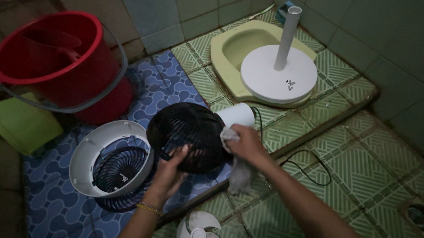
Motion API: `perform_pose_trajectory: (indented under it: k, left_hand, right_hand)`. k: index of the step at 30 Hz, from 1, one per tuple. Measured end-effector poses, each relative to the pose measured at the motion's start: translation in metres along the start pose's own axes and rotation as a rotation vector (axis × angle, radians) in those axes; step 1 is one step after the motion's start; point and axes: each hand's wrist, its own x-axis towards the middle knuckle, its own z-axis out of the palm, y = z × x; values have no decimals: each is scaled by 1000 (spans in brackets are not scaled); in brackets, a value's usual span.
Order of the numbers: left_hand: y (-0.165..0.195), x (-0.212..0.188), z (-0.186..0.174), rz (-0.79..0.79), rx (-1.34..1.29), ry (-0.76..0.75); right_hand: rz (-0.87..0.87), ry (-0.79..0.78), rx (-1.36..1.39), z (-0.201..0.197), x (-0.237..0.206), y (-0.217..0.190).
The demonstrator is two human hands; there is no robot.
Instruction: The person disassembles a small electric fan on a tiled bathroom floor, wiping the black front grille and motor housing with a cloth. They separate the grille from the motor, wipe the motor body and blade area, then align the grille back onto the motor and press the parts together.
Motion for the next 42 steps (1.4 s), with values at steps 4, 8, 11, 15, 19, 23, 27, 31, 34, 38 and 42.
perform_pose_trajectory:
  k: [4,8,11,15,19,23,27,31,34,38,42]
  left_hand:
    - [2,-1,4,-19,-19,6]
    - [3,-2,3,-27,45,34]
    - [5,0,2,-21,13,21]
    - [8,-1,0,-38,-57,-28]
    - [8,0,-2,-39,-78,-6]
    - [1,1,-14,-74,-113,16]
    - [-6,7,-27,-45,-166,-35]
    - [-4,9,-26,-74,-202,-12]
    - [4,5,-18,-52,-123,8]
    - [9,0,-10,-60,-86,8]
    - [4,6,-11,-61,-84,16]
  right_hand:
    - [-52,104,92,1,26,-6]
    - [27,150,58,8,23,-7]
    - [-14,65,-13,5,2,-2]
    - [-145,33,5,-4,-9,5]
    - [-22,58,77,-7,5,2]
    - [20,68,79,3,21,-9]
    - [23,93,200,11,30,-17]
    - [-34,68,61,9,14,-19]
    - [-131,36,-93,5,-4,-18]
    - [-145,41,-102,1,7,-17]
    - [-89,113,-12,6,40,-14]
